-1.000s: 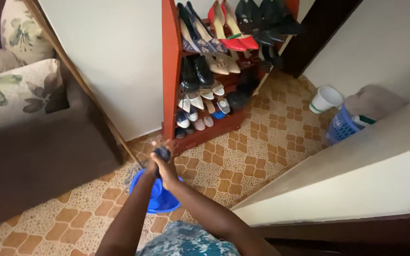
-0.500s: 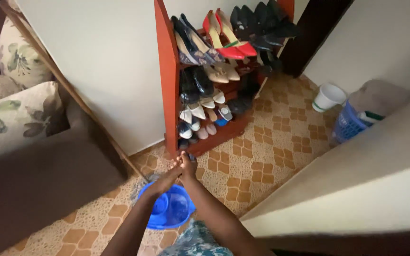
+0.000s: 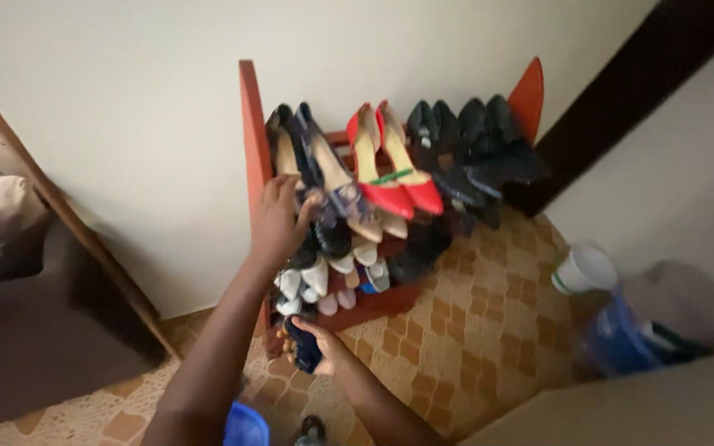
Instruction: The person wipes shoes on a red rack with a cloth from a bucket of water and then moves the rack to a different location.
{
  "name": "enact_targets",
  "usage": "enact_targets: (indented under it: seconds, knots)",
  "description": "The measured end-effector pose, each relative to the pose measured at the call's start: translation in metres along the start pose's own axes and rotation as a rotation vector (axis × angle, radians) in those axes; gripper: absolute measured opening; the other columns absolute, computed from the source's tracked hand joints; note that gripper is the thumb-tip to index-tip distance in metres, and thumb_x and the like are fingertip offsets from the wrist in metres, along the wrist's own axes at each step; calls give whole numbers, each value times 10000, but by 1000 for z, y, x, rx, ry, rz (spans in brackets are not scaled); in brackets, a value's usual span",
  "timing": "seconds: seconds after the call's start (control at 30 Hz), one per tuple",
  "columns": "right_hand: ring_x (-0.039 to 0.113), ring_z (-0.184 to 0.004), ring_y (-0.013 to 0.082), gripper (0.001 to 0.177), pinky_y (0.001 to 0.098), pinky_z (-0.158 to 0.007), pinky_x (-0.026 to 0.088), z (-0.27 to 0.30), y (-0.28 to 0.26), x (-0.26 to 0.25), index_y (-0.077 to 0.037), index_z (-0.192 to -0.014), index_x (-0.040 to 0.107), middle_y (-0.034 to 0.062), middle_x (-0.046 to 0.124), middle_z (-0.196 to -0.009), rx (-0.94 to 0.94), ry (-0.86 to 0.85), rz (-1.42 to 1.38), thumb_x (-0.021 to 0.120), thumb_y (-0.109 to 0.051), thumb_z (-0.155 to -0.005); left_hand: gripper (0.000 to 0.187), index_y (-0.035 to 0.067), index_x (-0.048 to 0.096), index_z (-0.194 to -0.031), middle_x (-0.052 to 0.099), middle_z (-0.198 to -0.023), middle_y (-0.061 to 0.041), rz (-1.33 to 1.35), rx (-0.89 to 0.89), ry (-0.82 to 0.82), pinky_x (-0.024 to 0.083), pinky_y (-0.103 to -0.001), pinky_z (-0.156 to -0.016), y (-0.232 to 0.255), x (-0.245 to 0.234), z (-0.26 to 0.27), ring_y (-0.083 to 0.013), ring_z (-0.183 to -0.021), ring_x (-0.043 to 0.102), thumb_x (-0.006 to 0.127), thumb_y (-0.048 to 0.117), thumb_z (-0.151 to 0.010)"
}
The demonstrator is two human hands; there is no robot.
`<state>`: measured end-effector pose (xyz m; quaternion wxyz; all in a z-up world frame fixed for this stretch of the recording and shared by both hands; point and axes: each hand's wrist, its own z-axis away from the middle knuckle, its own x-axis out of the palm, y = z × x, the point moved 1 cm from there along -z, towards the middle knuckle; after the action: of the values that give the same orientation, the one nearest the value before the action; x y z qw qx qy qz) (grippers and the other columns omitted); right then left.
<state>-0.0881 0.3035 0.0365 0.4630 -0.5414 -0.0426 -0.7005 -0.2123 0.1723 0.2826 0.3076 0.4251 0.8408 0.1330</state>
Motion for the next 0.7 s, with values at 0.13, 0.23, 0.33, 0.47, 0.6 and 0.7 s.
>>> enact_targets:
  seconds: [0.13,0.23,0.33,0.47,0.6,0.7]
  knots:
    - [697,-892,221,324,397,-691,551,12,-74,44,-162,-1189,650,56,715,-1059,-78,-69,12,736,-315,-916,413,44,770,-887,736,-879,-182,-383,-217,-492,512,-502,-879,-1,40,-42,-378,-960,654,723,453,-923]
    - [689,-956,231,388,396,-752,562,13,-109,66,-130,-1250,621,79,699,-1119,-124,-199,-23,730,-282,-910,369,67,761,-794,716,-779,-152,-275,-273,-421,516,-490,-832,-2,41,-44,-374,-882,673,757,432,-846]
    - [675,-1029,238,443,401,-825,568,8,-122,70,-40,-1312,597,114,681,-1197,-99,-331,-19,727,-264,-952,357,48,747,-847,689,-770,-184,-120,-259,-219,509,-486,-780,-1,25,-56,-359,-811,648,775,404,-857]
    - [669,-1055,244,455,424,-860,579,-7,-122,65,-40,-1338,590,112,659,-1202,26,-368,61,718,-285,-976,370,-2,637,-817,598,-776,-171,-6,18,-12,457,-464,-722,38,-6,-98,-332,-786,552,793,322,-906]
    - [675,-1067,246,469,417,-856,586,-7,-123,64,-46,-1326,608,93,688,-1218,63,-386,1,693,-304,-944,283,8,635,-941,571,-861,-145,211,113,28,455,-405,-722,93,-49,-86,-269,-806,564,740,270,-954]
    - [684,-1006,277,550,424,-755,581,-3,-125,63,-52,-1295,644,128,718,-1153,-156,-277,-108,680,-447,-914,291,20,637,-992,611,-918,-77,457,-109,-38,498,-347,-758,114,-85,-13,-206,-856,613,697,303,-964]
